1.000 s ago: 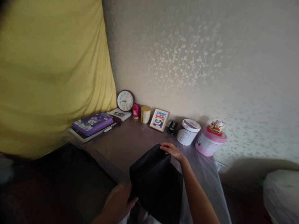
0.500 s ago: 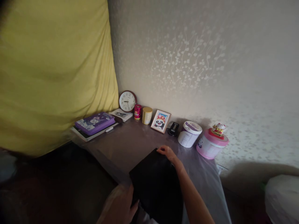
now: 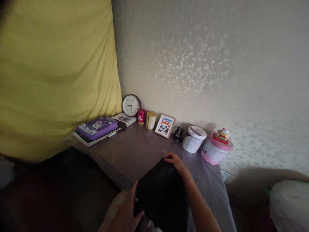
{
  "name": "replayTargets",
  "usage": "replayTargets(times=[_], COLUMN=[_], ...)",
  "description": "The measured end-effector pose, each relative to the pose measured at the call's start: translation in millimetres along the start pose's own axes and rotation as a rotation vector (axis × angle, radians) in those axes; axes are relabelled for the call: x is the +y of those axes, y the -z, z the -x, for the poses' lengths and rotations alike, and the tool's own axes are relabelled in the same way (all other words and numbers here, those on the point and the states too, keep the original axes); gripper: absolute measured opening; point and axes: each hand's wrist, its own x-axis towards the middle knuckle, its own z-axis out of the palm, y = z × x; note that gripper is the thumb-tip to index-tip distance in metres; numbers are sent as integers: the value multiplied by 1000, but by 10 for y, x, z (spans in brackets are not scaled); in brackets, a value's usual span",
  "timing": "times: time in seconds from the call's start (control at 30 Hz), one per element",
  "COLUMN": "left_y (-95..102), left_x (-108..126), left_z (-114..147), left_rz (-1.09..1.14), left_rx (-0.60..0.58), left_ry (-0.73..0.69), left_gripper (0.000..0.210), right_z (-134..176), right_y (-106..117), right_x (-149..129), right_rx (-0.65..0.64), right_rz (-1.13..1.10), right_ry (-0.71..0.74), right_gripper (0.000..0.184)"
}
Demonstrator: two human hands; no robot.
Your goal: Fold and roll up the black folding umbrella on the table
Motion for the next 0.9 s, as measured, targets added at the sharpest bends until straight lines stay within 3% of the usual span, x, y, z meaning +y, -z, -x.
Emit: replayTargets(times=[0.07,0.2,0.33,0.5,0.53,0.57,0.7,0.77,0.9], left_y=[-1,7,-59,-68,-55,-43,-32,-48,-92], left_x=[-48,-93,-112,-41,-14,12,80,87,65], left_z=[-17,-45,-67,-47,-38,-28,2,8,7], left_rz=[111,168,22,-72,-89,-105,-146,-148,-193], left_rx=[-51,-221,-146,-182,-192,-200,-204,-204,-209], left_ry=[-74,-64,-135,-89,-80,-77,-64,-62,-54], left_gripper=[87,84,81,82,81,80,76,75,74], right_z=[50,119,131,315,399,493,820,867,708], right_y=[3,10,81,144,110,57,-255,-367,-373], right_x=[2,34,-6,-352,-446,-536,-763,-766,-618], right_rx=[13,-14,-28,291,299,253,-183,-226,-161], right_rz=[-80,-127,-27,212,227,239,473,582,702], right_ry=[-4,-32,-15,149,213,283,461,451,366], right_gripper=[34,32,31,32,34,35,39,39,39])
